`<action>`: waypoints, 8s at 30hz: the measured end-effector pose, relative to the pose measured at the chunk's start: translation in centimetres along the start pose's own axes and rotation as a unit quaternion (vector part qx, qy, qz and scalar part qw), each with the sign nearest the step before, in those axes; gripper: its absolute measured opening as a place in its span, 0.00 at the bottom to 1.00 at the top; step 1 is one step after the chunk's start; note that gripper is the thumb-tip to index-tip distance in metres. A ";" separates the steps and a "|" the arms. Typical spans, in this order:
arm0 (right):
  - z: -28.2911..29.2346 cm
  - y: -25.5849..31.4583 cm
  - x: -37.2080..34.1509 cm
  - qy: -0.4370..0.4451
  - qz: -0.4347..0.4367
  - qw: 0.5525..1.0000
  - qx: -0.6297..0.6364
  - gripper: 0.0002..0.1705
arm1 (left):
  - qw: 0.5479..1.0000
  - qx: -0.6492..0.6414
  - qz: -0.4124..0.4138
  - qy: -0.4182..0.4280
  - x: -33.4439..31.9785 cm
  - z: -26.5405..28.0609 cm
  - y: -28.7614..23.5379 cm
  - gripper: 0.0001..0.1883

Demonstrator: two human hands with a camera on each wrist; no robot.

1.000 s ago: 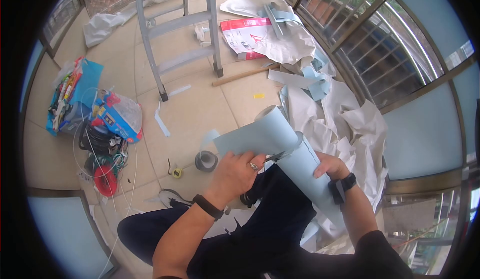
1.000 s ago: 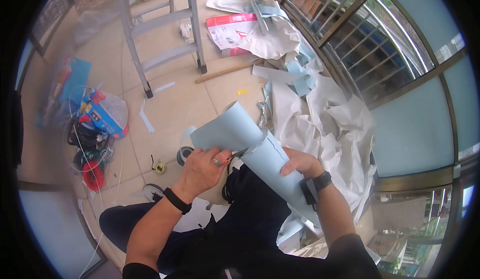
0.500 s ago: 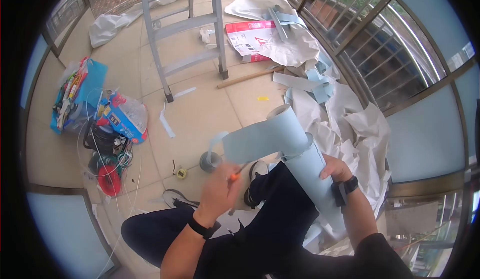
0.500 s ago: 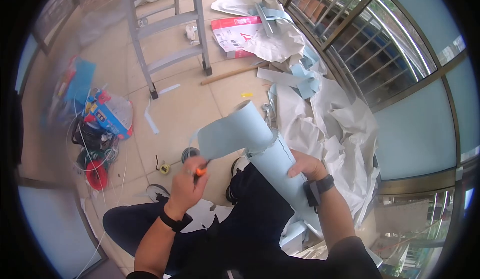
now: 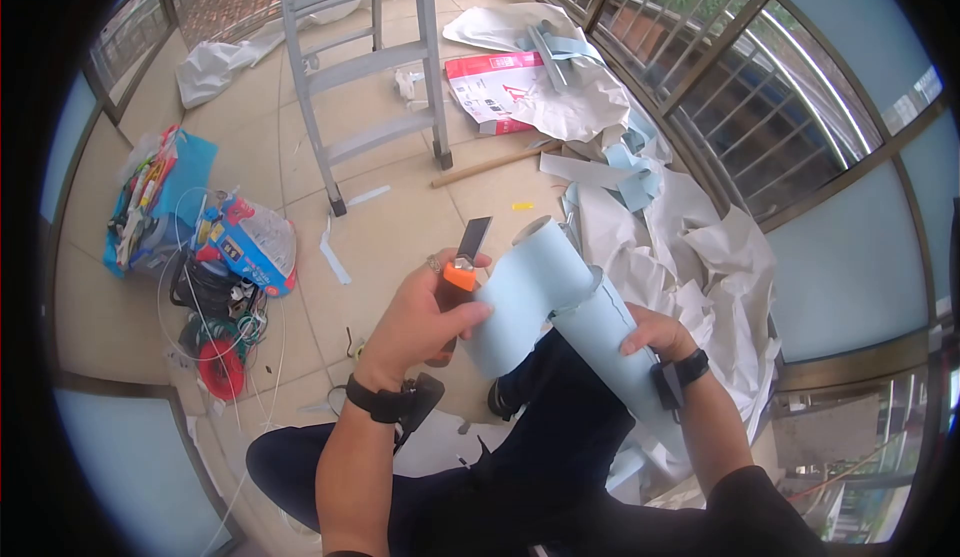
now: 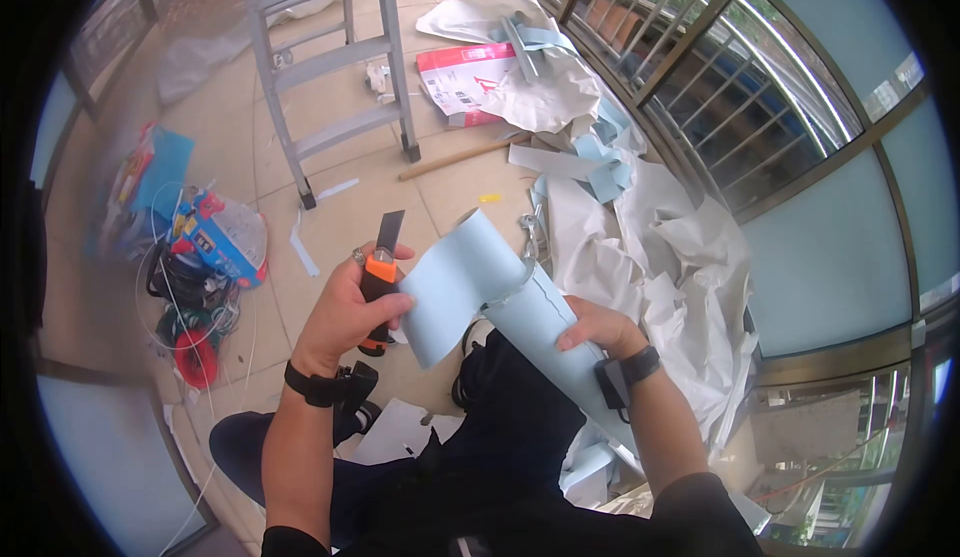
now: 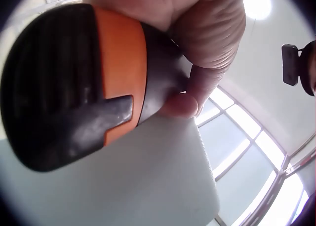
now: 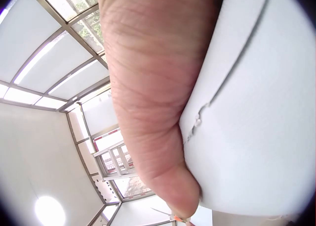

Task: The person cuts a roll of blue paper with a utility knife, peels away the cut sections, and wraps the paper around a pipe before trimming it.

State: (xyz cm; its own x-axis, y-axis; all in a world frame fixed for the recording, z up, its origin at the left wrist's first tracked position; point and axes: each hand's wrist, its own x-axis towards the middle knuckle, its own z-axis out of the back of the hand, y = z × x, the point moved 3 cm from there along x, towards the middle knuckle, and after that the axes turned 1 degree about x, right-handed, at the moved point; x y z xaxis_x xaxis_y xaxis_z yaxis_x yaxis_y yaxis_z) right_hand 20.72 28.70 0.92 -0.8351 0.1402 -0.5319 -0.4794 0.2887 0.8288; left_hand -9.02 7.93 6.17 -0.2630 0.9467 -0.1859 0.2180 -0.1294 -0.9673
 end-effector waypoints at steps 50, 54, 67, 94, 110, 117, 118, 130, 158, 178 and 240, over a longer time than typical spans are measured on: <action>-9.2 4.8 -1.0 -0.137 0.028 0.872 -0.470 0.45 | 0.974 0.112 0.081 -0.179 -11.6 8.3 9.8 0.26; -8.1 6.8 -0.9 -0.288 0.031 0.820 -0.493 0.43 | 0.982 0.073 0.073 -0.155 -10.0 6.6 8.2 0.27; -10.2 4.7 0.4 -0.443 0.093 0.720 -0.526 0.49 | 0.982 0.038 0.049 -0.180 -11.1 9.9 7.0 0.27; -4.8 7.3 0.8 -0.245 0.009 0.891 -0.382 0.55 | 0.898 0.304 -0.087 -0.306 -11.4 -0.9 5.0 0.14; -0.8 7.4 -0.1 -0.196 0.072 0.946 -0.247 0.51 | 0.980 0.016 -0.030 -0.198 -2.0 -4.6 0.4 0.11; 2.5 12.2 -4.5 -0.223 0.199 0.953 -0.045 0.45 | 0.997 0.047 -0.020 -0.053 -3.8 -7.5 1.3 0.16; 2.6 13.5 -5.2 -0.203 0.241 0.949 -0.018 0.45 | 0.997 0.051 -0.026 -0.047 -3.8 -8.4 1.8 0.16; 5.3 23.4 -10.4 -0.370 0.311 0.873 -0.066 0.32 | 0.979 0.180 0.046 0.085 -8.9 -11.0 10.3 0.26; 8.9 27.5 -12.7 -0.399 0.403 0.821 0.071 0.37 | 0.472 0.642 0.162 -0.582 -28.9 7.0 8.2 0.43; 2.5 24.2 -0.7 -0.129 0.519 0.787 0.307 0.35 | 0.835 -0.535 0.131 0.003 -8.7 -5.4 14.7 0.52; -1.4 12.3 7.5 -0.087 0.397 0.824 0.394 0.45 | 0.988 0.040 0.027 -0.144 -13.6 -4.5 8.7 0.40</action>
State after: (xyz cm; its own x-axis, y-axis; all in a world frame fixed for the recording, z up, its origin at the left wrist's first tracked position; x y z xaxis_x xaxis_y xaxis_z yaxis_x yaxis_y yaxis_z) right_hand 8.21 31.99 7.39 -0.7172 0.6950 0.0507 0.5811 0.5563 0.5940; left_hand 0.66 -4.75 1.04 -0.5128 0.8155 -0.2685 0.1665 -0.2123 -0.9629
